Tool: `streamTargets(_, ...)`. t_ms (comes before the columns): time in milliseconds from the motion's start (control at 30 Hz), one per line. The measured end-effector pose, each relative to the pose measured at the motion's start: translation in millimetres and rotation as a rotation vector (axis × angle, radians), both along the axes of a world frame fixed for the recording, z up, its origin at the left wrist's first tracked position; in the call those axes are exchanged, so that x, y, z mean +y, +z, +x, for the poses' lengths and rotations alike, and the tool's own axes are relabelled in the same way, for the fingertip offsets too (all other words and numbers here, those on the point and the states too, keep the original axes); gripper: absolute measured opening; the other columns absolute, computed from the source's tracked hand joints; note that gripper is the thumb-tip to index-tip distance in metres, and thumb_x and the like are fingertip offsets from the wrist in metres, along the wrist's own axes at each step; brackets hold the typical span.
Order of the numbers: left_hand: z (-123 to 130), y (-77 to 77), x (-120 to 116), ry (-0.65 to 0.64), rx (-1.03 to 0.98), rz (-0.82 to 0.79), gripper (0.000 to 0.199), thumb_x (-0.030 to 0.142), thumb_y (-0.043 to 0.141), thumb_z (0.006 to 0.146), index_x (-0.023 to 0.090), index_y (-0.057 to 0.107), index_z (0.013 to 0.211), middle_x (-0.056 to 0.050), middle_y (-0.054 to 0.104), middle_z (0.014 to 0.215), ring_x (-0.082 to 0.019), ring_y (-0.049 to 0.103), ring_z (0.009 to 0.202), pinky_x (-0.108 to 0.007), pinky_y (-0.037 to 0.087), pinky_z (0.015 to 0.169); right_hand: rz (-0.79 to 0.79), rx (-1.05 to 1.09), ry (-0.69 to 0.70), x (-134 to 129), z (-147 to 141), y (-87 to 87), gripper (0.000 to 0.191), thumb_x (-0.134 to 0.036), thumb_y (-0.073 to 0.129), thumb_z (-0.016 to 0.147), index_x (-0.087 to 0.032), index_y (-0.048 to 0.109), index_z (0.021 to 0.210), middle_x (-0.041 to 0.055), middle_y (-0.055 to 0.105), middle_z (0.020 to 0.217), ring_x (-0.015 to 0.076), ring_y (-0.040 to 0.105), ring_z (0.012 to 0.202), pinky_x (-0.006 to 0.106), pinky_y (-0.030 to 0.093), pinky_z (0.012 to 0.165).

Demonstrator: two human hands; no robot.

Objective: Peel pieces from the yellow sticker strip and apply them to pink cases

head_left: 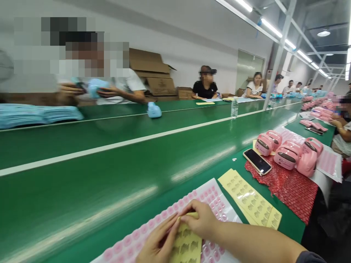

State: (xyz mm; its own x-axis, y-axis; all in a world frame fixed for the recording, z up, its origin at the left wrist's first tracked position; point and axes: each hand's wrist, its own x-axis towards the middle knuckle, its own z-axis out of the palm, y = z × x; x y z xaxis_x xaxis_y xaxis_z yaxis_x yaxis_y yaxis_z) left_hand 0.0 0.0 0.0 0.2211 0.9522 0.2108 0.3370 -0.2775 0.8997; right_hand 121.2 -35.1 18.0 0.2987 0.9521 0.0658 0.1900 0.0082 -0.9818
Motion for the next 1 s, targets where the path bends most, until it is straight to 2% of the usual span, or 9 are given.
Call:
streamTargets(133,2.4,9.5,-10.1,-0.005,-0.091,-0.031,0.039,0.06,0.058,0.059,0.023,0.067,0.068,-0.006,0.065,0.085,-0.024,0.06,0.084,-0.033,0.051,0.075,0.063,0.01,0.03,-4.3,1.3,-7.5,0.004,-0.015,0.054,0.068,-0.019,0.054,0.07,-0.0001,0.062,0.071,0.0161,0.06,0.075,0.028,0.046,0.072)
streamTargets(333,5.3,10.7,-21.1,0.038,-0.19,-0.102,0.042,0.06,0.059,0.059,0.018,0.063,0.064,-0.009,0.062,0.082,-0.022,0.059,0.078,-0.032,0.049,0.069,0.134,0.037,0.052,-12.3,1.7,-12.3,0.005,-0.025,0.05,0.069,-0.02,0.053,0.069,0.0012,0.061,0.067,0.0171,0.059,0.068,0.029,0.047,0.066)
streamTargets(533,7.8,9.4,-27.3,0.006,-0.219,-0.187,0.035,0.052,0.054,0.065,0.017,0.059,0.069,-0.006,0.062,0.073,-0.02,0.057,0.068,-0.03,0.046,0.064,0.115,0.011,0.071,-19.9,2.8,-9.2,0.012,-0.031,0.051,0.071,-0.02,0.054,0.068,0.0027,0.061,0.067,0.0183,0.059,0.067,0.03,0.046,0.065)
streamTargets(767,6.5,13.0,-33.5,-0.047,-0.205,-0.181,0.026,0.04,0.049,0.074,0.017,0.062,0.074,-0.005,0.062,0.074,-0.019,0.056,0.071,-0.028,0.044,0.066,0.091,0.0,0.107,-24.0,5.3,-6.5,0.019,-0.037,0.052,0.073,-0.019,0.058,0.072,0.0055,0.064,0.072,0.0203,0.06,0.072,0.031,0.047,0.067)
streamTargets(1000,7.0,10.2,-34.9,0.001,-0.218,-0.126,0.013,0.029,0.053,0.069,0.019,0.061,0.071,-0.005,0.058,0.077,-0.018,0.054,0.074,-0.028,0.043,0.068,0.106,0.048,0.097,-24.7,5.8,-10.8,0.02,-0.038,0.055,0.07,-0.019,0.06,0.072,0.0064,0.065,0.073,0.0213,0.06,0.073,0.033,0.049,0.068)
